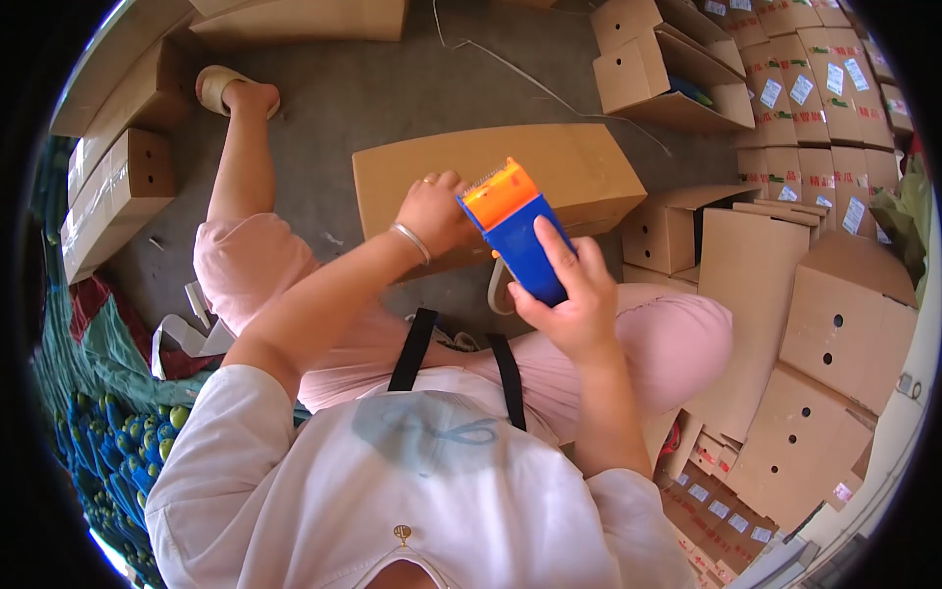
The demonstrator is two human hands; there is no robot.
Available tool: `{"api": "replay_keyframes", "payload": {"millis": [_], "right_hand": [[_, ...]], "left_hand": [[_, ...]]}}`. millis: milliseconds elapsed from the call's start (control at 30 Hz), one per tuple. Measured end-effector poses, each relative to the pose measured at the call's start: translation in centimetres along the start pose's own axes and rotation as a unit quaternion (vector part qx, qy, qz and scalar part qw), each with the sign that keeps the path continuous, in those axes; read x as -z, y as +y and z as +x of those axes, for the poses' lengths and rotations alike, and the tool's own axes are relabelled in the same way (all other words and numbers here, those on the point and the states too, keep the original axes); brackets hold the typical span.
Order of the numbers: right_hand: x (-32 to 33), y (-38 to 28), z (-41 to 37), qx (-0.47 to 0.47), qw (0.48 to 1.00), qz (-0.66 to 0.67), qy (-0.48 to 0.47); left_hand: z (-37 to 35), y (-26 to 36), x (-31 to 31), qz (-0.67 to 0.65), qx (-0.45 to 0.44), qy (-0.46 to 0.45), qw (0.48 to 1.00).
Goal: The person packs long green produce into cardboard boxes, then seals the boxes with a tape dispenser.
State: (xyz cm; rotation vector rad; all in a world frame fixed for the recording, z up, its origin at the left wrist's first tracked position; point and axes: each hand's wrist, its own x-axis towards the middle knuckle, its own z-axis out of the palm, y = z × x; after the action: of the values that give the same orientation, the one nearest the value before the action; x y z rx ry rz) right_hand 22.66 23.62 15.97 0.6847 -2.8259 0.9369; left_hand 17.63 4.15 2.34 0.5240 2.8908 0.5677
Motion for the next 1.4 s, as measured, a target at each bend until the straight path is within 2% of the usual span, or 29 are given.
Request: {"api": "replay_keyframes", "payload": {"millis": [33,67,100,133,200,233,267,333,367,467,500,533,600,633,667,700,733,767,800,833,867,933,967,1100,1200,1267,1333,1367,1400], "right_hand": [[-0.7,-0.4,-0.7,-0.012,1.000,-0.002,0.002],[-1.5,-0.7,-1.2,-0.023,1.000,-0.003,0.003],[-2.2,-0.7,-1.4,-0.011,0.999,-0.020,0.024],[-2.8,-0.6,-1.6,0.002,0.998,-0.036,0.044],[-3.6,-0.7,-1.8,0.006,0.998,-0.054,0.040],[-3.9,-0.7,-1.7,0.025,0.997,-0.064,0.046],[-4.1,-0.7,-1.8,0.044,0.995,-0.075,0.051],[-4.4,-0.5,-1.9,0.040,0.996,-0.073,0.039],[-4.5,-0.5,-1.8,0.046,0.996,-0.066,0.037],[-5.1,-0.9,-1.6,0.036,0.998,-0.046,0.030],[-5.2,-1.0,-1.4,0.029,0.998,-0.042,0.034],[-5.3,-1.0,-1.3,0.023,0.998,-0.037,0.039],[-5.5,-1.3,-0.7,0.024,0.999,-0.030,0.029],[-5.6,-1.5,-0.3,0.026,0.999,-0.024,0.019],[-5.8,-1.8,0.2,0.027,0.999,-0.023,0.016],[-5.9,-2.2,0.6,-0.026,0.999,-0.018,-0.006],[-6.0,-2.6,0.9,-0.079,0.996,-0.014,-0.030],[-5.9,-3.0,0.9,-0.081,0.996,-0.014,-0.034],[-5.8,-3.6,0.6,-0.109,0.992,-0.038,-0.054],[-5.9,-4.1,0.2,-0.138,0.986,-0.063,-0.069],[-5.7,-4.3,-0.4,-0.143,0.986,-0.061,-0.060],[-5.5,-4.7,-2.0,-0.193,0.976,-0.039,-0.090],[-5.7,-5.0,-2.4,-0.194,0.977,-0.037,-0.084],[-6.2,-5.4,-3.6,-0.215,0.968,-0.081,-0.102],[-6.6,-5.0,-3.7,-0.244,0.957,-0.094,-0.128],[-6.8,-5.0,-3.9,-0.264,0.950,-0.089,-0.142],[-7.1,-4.7,-4.0,-0.269,0.950,-0.074,-0.141],[-7.4,-4.5,-4.0,-0.271,0.949,-0.077,-0.141],[-7.5,-4.4,-4.1,-0.273,0.949,-0.070,-0.142]], "left_hand": [[0.9,-1.0,0.1,-0.301,0.099,-0.074,0.945],[1.5,-1.9,0.3,-0.569,0.190,-0.140,0.788],[1.9,-2.8,1.5,-0.716,0.192,-0.192,0.643],[1.6,-3.2,1.8,-0.717,0.192,-0.192,0.642],[1.0,-3.4,2.2,-0.829,0.059,-0.245,0.499],[-0.1,-2.1,4.8,-0.854,0.059,-0.234,0.461],[-0.3,-2.2,4.5,-0.856,0.061,-0.233,0.457],[-0.3,-2.2,3.8,-0.889,0.028,-0.225,0.398],[-0.2,-2.4,3.2,-0.889,0.082,-0.217,0.396],[0.2,-3.4,2.3,-0.889,0.066,-0.229,0.390],[0.2,-3.3,3.4,-0.889,0.106,-0.224,0.384],[0.3,-3.7,3.7,-0.889,0.107,-0.224,0.384],[0.9,-4.9,3.8,-0.838,0.091,-0.203,0.497],[1.2,-5.1,3.7,-0.839,0.093,-0.202,0.496],[1.6,-5.0,3.4,-0.779,0.082,-0.143,0.605],[1.9,-5.0,3.0,-0.705,0.070,-0.082,0.701],[2.4,-5.4,3.1,-0.707,0.074,-0.082,0.698],[3.3,-6.2,3.5,-0.551,0.067,-0.013,0.832],[4.3,-7.0,3.9,-0.369,0.055,0.051,0.927],[5.2,-8.4,4.4,-0.270,0.029,0.109,0.956],[6.3,-10.3,4.9,-0.163,-0.004,0.170,0.972],[8.1,-13.7,4.8,-0.084,-0.060,0.165,0.981],[9.0,-14.6,4.8,-0.033,-0.028,0.099,0.994],[12.6,-17.7,1.5,-0.002,-0.052,0.089,0.995],[13.9,-18.9,-1.3,0.074,-0.025,-0.028,0.997],[13.1,-19.0,-4.0,0.022,-0.002,-0.072,0.997],[11.9,-18.6,-6.2,-0.048,0.021,-0.196,0.979],[12.2,-19.1,-7.7,-0.052,0.018,-0.197,0.979],[12.4,-20.0,-9.4,-0.149,0.046,-0.308,0.939]]}}
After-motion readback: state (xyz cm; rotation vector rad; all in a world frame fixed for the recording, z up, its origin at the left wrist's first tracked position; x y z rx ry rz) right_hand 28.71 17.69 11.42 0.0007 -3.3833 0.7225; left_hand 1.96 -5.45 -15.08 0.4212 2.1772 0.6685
